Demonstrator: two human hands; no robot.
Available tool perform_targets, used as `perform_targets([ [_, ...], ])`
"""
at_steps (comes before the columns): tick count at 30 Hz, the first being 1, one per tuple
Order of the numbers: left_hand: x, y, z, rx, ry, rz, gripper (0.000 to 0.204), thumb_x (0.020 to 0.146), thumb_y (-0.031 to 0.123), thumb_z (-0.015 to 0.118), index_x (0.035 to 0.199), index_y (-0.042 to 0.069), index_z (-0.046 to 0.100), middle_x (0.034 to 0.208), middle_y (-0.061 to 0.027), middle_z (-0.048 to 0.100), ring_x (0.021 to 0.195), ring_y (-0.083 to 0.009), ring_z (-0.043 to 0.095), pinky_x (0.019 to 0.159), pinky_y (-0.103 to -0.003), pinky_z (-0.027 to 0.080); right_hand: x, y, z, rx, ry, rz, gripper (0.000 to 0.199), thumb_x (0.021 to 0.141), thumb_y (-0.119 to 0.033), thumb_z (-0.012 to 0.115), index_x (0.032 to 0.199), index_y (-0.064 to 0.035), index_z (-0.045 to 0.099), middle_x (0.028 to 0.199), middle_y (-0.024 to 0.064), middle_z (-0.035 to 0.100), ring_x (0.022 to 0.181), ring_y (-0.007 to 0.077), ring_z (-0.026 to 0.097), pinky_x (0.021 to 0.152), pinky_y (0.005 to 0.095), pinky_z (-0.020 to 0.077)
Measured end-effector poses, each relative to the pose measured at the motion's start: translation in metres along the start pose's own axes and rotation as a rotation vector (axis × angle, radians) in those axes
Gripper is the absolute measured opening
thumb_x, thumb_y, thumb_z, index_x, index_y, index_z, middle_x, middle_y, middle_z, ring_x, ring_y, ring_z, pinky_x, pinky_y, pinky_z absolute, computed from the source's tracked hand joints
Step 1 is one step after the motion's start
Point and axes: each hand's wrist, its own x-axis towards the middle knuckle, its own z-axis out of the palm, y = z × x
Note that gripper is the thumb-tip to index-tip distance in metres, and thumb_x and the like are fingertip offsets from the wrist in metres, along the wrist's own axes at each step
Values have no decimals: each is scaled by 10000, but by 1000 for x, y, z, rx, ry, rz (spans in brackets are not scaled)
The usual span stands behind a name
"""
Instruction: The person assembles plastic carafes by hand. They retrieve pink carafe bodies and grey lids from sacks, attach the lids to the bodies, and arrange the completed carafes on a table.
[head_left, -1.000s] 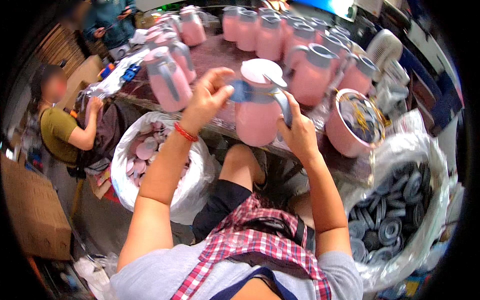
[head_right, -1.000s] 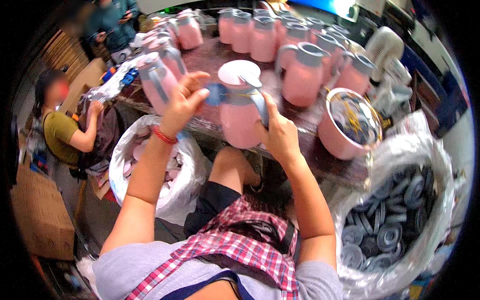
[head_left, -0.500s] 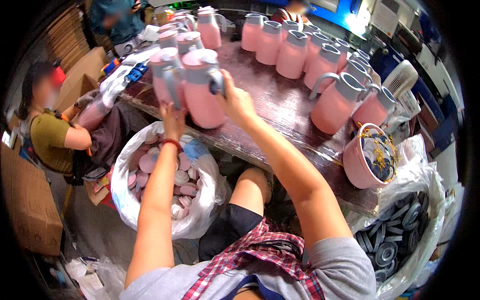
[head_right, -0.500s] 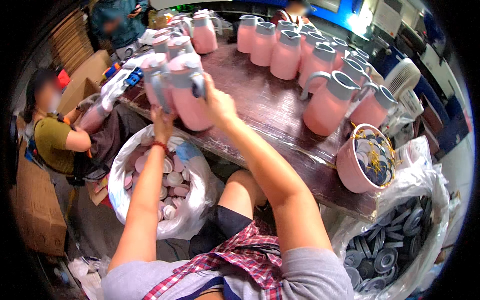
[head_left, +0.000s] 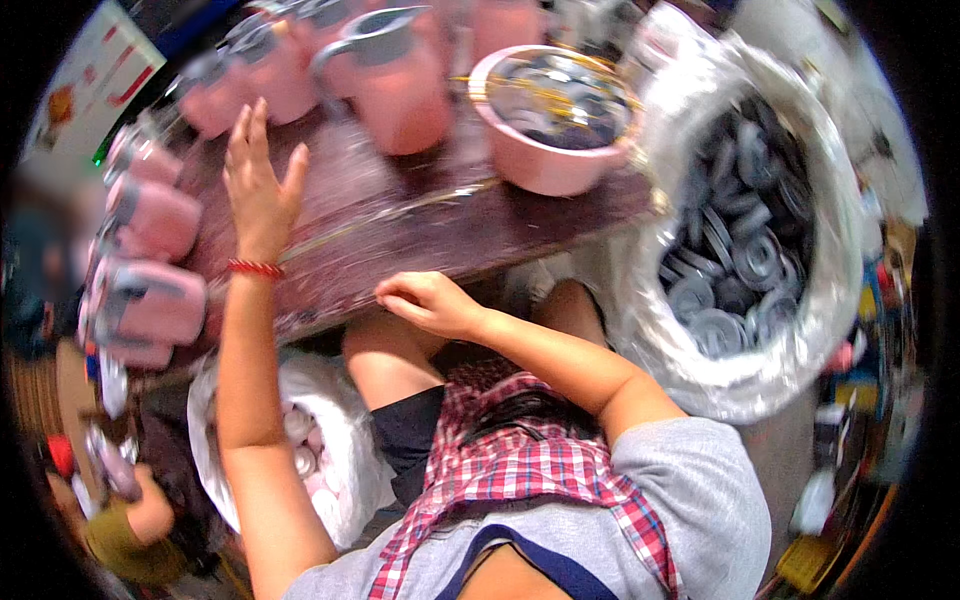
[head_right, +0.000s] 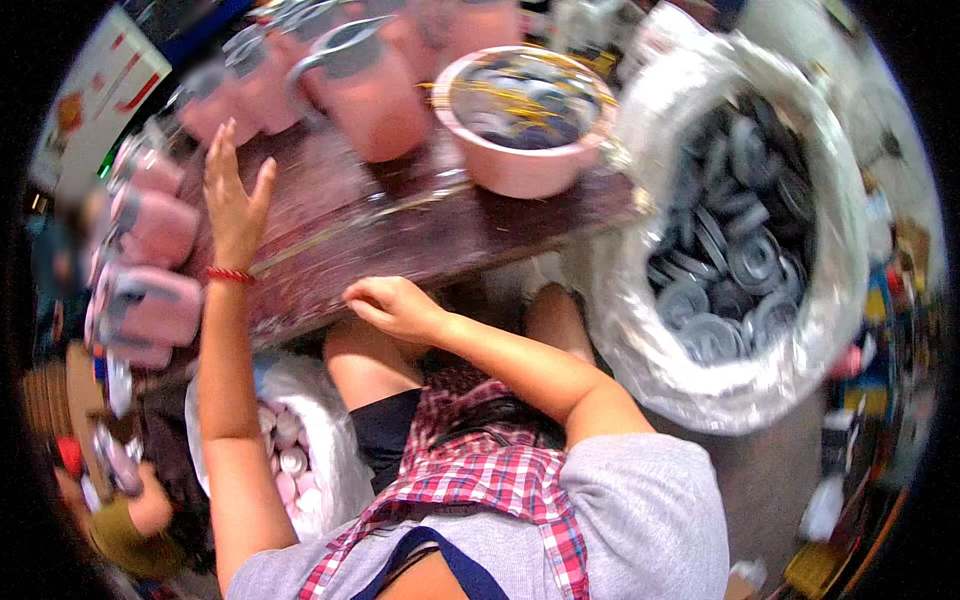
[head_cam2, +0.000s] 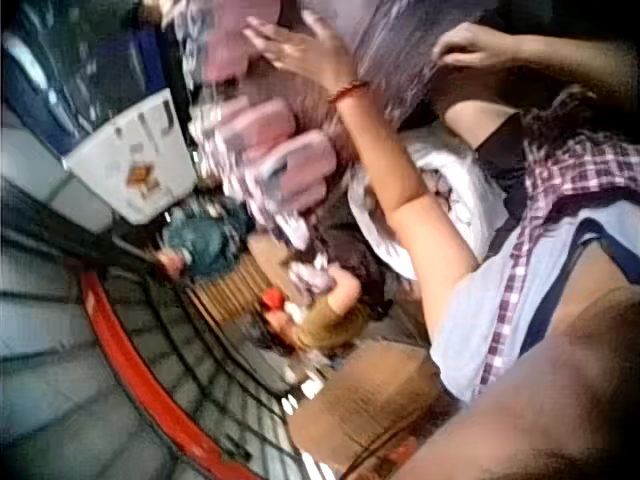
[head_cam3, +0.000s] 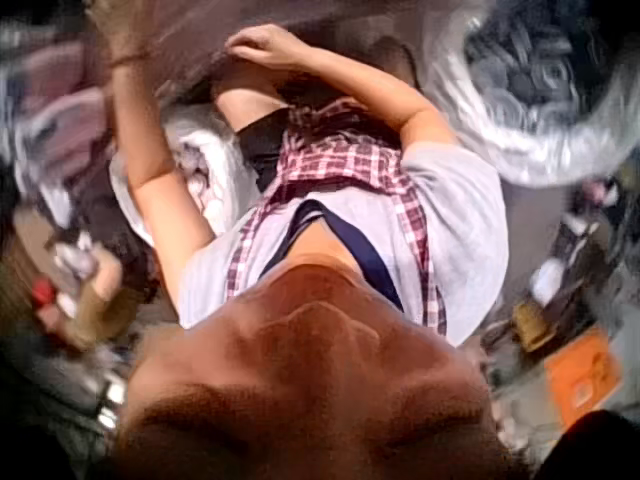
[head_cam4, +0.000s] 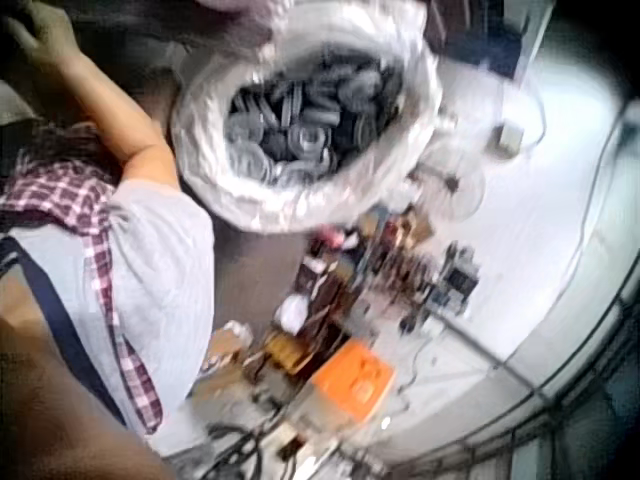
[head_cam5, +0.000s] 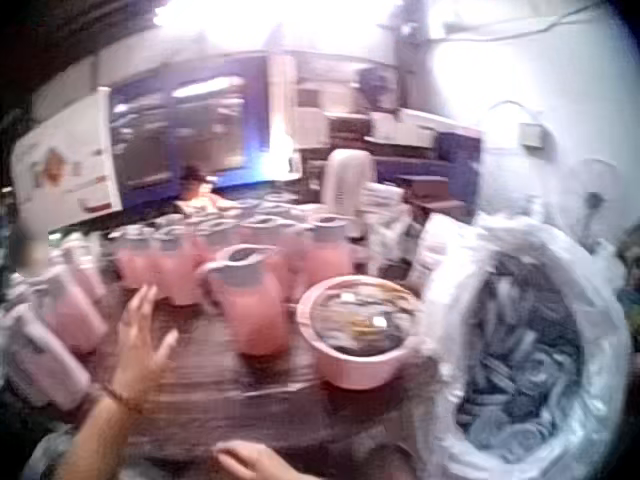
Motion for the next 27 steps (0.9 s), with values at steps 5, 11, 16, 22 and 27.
perform_targets([
  [5,113,40,91,277,-187,97,642,849,536,510,1367,175,400,1411,-104,387,1277,-299,388,994,-476,345,-120,-19,-152,-212,283,248,189,848,-149,608,975,-12,638,891,147,663,811,263,655,720,334,512],
  [11,148,36,113,275,-409,119,616,806,591,534,987,23,686,1350,-187,449,1216,-350,452,992,-414,379,-231,-20,-304,-625,718,475,139,860,-103,579,946,-21,651,836,103,667,739,184,640,673,281,491],
  [16,115,50,65,198,-292,98,534,783,510,628,849,-18,669,1103,-223,566,970,-336,583,820,-395,464,-301,-6,-449,-1425,824,416,437,755,-188,666,1139,-24,539,1156,149,564,1093,316,507,966,397,364],
  [22,32,43,-14,50,-55,6,499,726,412,740,947,11,543,883,-135,532,805,-263,525,731,-377,450,-347,-2,-513,-1344,576,1009,727,813,-497,594,1309,12,439,1309,205,485,1197,339,474,1006,393,365],
  [27,-47,48,-73,-61,100,-407,536,733,434,724,965,24,468,914,-111,527,867,-236,536,787,-338,445,-370,37,-504,-1795,547,579,476,893,-374,540,1203,-15,500,1107,175,575,979,342,553,836,406,440],
])
